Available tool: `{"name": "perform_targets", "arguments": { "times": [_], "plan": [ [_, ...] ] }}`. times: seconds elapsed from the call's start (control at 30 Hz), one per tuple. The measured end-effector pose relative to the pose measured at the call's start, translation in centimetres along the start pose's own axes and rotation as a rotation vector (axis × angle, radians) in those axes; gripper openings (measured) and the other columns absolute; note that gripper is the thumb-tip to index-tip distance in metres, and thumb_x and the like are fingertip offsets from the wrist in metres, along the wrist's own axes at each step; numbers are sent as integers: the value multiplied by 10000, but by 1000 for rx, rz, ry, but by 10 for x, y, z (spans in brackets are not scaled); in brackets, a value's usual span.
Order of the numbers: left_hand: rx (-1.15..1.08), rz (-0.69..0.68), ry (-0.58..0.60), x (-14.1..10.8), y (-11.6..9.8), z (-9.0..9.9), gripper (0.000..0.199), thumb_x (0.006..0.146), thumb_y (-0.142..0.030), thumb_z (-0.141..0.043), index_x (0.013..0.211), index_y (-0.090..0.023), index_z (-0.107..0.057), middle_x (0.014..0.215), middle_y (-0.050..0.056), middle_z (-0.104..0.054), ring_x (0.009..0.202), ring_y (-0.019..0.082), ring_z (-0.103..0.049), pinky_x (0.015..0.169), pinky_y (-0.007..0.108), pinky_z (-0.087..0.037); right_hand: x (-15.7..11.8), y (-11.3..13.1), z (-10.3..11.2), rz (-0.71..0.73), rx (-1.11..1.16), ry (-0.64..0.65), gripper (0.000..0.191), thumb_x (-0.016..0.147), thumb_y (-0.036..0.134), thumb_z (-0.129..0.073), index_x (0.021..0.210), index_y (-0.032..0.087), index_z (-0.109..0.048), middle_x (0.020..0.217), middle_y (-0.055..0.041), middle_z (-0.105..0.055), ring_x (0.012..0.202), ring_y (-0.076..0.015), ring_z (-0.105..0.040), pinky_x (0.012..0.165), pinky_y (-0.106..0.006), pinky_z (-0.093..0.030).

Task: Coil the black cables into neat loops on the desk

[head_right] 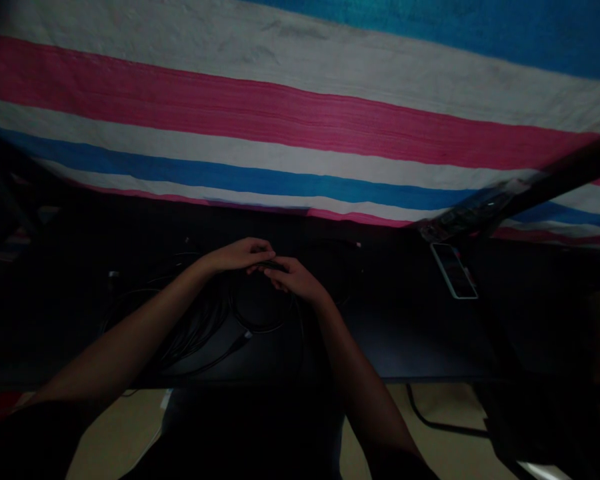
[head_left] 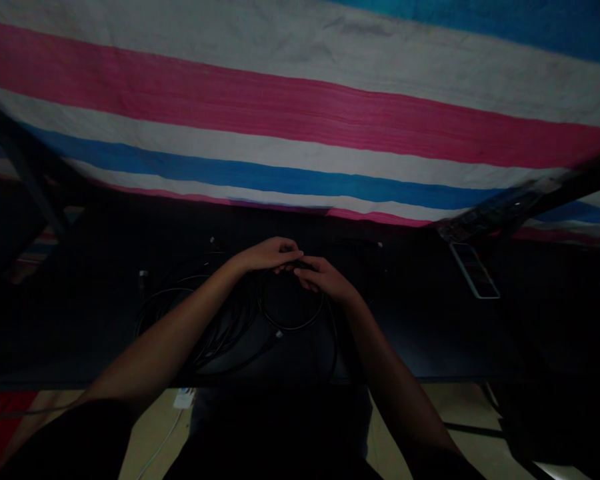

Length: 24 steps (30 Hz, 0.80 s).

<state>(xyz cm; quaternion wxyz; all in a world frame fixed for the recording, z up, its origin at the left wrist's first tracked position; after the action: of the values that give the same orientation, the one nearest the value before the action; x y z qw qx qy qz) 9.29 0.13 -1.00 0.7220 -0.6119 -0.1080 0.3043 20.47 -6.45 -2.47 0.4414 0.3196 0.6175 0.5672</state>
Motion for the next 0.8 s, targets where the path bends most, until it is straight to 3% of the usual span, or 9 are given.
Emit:
{"name": "perform_targets", "arguments": {
  "times": [0.8],
  "plan": [
    [-25, -2, 1, 4, 6, 0, 279, 886, -433, -613, 882, -159, -662, 674, 24, -631, 472, 107, -522, 465, 224, -378, -2, 8, -4, 67, -81, 16, 262, 927, 324, -560, 1070, 133, -670, 600, 54, -536, 450, -68, -457, 443, -190, -362]
  ]
}}
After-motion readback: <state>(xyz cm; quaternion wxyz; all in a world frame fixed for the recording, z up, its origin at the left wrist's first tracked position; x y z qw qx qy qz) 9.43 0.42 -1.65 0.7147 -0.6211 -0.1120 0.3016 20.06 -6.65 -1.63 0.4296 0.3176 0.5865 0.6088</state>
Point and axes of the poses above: each hand's wrist, its own x-axis towards the middle knuckle, its own z-axis out of the back of the hand, y = z × x, the point moved 6 cm from there along x, towards the middle knuckle
